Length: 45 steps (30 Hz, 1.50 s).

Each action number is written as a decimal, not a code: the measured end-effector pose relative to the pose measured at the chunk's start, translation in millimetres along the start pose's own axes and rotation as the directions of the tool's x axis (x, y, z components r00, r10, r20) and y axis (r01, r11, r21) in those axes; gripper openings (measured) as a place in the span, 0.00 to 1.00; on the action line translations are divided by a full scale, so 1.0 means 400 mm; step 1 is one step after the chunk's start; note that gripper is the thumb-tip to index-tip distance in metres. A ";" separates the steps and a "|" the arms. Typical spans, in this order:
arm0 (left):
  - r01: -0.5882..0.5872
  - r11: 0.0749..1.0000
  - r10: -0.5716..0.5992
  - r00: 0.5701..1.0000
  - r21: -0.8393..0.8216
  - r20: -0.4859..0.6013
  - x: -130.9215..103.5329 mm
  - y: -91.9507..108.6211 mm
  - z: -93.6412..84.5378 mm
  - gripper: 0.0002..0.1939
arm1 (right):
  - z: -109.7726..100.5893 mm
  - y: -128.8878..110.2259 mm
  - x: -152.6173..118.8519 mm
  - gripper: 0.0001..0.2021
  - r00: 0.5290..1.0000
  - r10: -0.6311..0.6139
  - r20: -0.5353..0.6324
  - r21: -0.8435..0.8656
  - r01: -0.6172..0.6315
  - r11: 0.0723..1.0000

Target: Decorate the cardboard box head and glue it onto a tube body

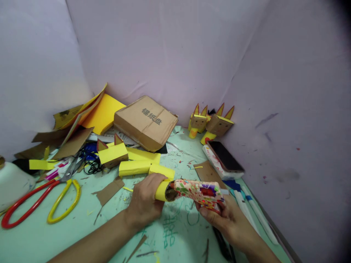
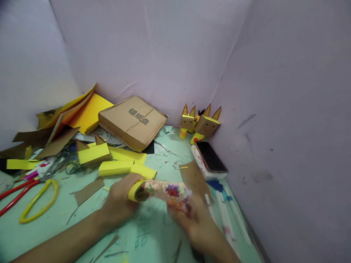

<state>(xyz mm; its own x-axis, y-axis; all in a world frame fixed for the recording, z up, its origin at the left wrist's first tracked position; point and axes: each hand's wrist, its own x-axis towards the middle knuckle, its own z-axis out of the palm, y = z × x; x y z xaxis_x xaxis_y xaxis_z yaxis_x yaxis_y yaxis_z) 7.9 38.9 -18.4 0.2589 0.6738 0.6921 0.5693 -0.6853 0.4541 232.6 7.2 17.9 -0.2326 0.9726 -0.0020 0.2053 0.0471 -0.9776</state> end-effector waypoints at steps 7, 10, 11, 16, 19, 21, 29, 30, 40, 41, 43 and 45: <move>0.008 1.000 -0.008 1.000 -0.007 0.009 -0.006 -0.008 0.002 0.09 | 0.001 -0.009 0.004 0.14 1.000 -0.017 -0.006 -0.026 0.017 1.000; 0.015 1.000 -0.015 1.000 -0.018 0.011 -0.007 -0.007 0.002 0.09 | 0.003 0.005 0.001 0.15 0.999 0.000 -0.052 0.003 0.000 1.000; 0.019 1.000 -0.019 1.000 -0.023 0.010 -0.007 -0.006 0.001 0.09 | 0.003 0.010 0.000 0.15 0.997 0.006 -0.071 0.005 -0.006 1.000; 0.057 0.998 -0.056 0.998 -0.037 0.009 -0.006 -0.006 0.000 0.08 | -0.012 0.012 0.003 0.15 0.996 -0.007 -0.091 -0.034 0.004 0.999; 0.063 0.997 -0.062 0.998 -0.040 0.007 -0.007 -0.011 0.001 0.10 | -0.025 0.000 0.009 0.14 0.998 -0.050 -0.029 -0.112 0.046 0.993; 0.061 0.997 -0.061 0.998 -0.044 0.011 -0.008 -0.014 0.002 0.11 | -0.027 -0.006 0.013 0.13 0.997 -0.068 -0.021 -0.113 0.065 0.991; 0.070 0.997 -0.069 0.997 -0.043 0.040 -0.006 -0.008 -0.002 0.12 | -0.008 -0.012 0.018 0.12 0.998 -0.058 -0.019 -0.066 0.057 0.996; 0.072 0.996 -0.070 0.997 -0.044 0.044 -0.006 -0.008 -0.003 0.12 | -0.007 -0.012 0.017 0.12 0.998 -0.060 -0.024 -0.064 0.058 0.996; 0.097 0.994 -0.094 0.994 -0.058 0.057 -0.009 -0.012 0.000 0.11 | -0.011 0.010 0.015 0.12 0.995 -0.074 -0.066 0.022 0.075 0.997; 0.101 0.993 -0.098 0.994 -0.058 0.053 -0.009 -0.012 0.000 0.10 | -0.011 0.012 0.015 0.11 0.994 -0.080 -0.070 0.030 0.082 0.996; 0.104 0.993 -0.101 0.994 -0.058 0.052 -0.009 -0.012 -0.001 0.10 | -0.011 0.012 0.014 0.11 0.995 -0.078 -0.069 0.034 0.080 0.996; 0.101 0.993 -0.098 0.994 -0.059 0.055 -0.008 -0.011 -0.001 0.10 | -0.010 0.009 0.013 0.10 0.995 -0.071 -0.063 0.021 0.072 0.997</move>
<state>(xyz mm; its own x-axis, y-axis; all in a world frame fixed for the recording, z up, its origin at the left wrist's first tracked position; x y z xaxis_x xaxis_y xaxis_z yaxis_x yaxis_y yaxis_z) 4.2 39.7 -22.2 0.2443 0.7517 0.6126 0.5458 -0.6287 0.5539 235.9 13.5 15.3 -0.1862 0.9792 0.0808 0.1682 0.1127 -0.9793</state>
